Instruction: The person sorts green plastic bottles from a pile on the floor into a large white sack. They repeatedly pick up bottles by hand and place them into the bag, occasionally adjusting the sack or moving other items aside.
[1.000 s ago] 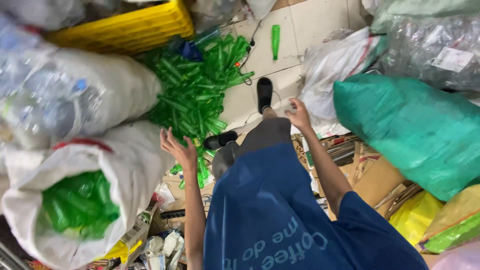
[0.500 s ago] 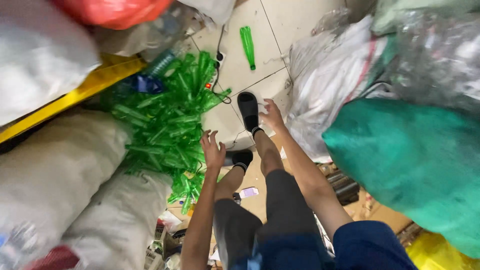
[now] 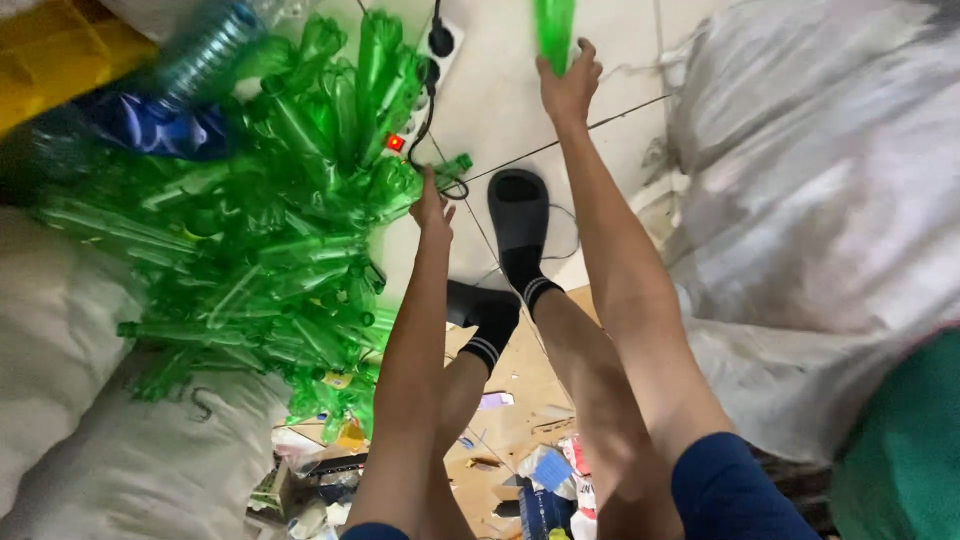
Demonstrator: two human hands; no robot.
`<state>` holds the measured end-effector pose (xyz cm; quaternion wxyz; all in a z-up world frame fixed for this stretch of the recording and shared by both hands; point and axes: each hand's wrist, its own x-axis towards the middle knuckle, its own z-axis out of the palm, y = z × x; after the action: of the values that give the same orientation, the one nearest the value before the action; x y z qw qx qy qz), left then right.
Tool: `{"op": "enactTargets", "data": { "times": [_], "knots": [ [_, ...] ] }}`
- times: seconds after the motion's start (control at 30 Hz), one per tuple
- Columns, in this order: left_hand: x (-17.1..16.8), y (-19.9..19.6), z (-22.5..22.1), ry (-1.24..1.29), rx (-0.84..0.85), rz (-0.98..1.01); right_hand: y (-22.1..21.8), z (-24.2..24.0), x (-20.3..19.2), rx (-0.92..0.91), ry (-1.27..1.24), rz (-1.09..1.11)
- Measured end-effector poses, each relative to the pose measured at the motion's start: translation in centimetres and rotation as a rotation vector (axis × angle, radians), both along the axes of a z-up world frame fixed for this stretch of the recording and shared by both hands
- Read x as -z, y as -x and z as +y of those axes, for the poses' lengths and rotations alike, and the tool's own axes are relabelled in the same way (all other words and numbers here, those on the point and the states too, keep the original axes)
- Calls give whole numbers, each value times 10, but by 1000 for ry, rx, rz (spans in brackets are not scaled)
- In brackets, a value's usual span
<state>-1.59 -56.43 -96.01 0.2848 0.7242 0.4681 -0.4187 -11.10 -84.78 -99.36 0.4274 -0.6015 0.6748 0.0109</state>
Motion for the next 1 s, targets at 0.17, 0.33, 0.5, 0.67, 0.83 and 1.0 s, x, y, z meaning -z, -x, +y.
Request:
{"op": "enactTargets", "data": {
  "times": [0.17,0.33,0.5,0.67,0.83,1.0],
  "knots": [
    [11,-6,-45,-252,-399,-137,-21,10,-7,-74,-17,-71],
    [-3,2,-38,-148,-675,-276,27,59,-11,-245,-33,-217],
    [-22,58,74,337,-727,-106,69,82,-128,-136,-333,-57],
    [-215,55,53,502,-423,92,120,97,-242,-113,-206,-73],
    [-407,60,18,482,202,-107,113,88,-403,457,-550,-586],
    [-479,52,28,625,230,-342,51,66,-565,316,-631,-807]
  ]
}}
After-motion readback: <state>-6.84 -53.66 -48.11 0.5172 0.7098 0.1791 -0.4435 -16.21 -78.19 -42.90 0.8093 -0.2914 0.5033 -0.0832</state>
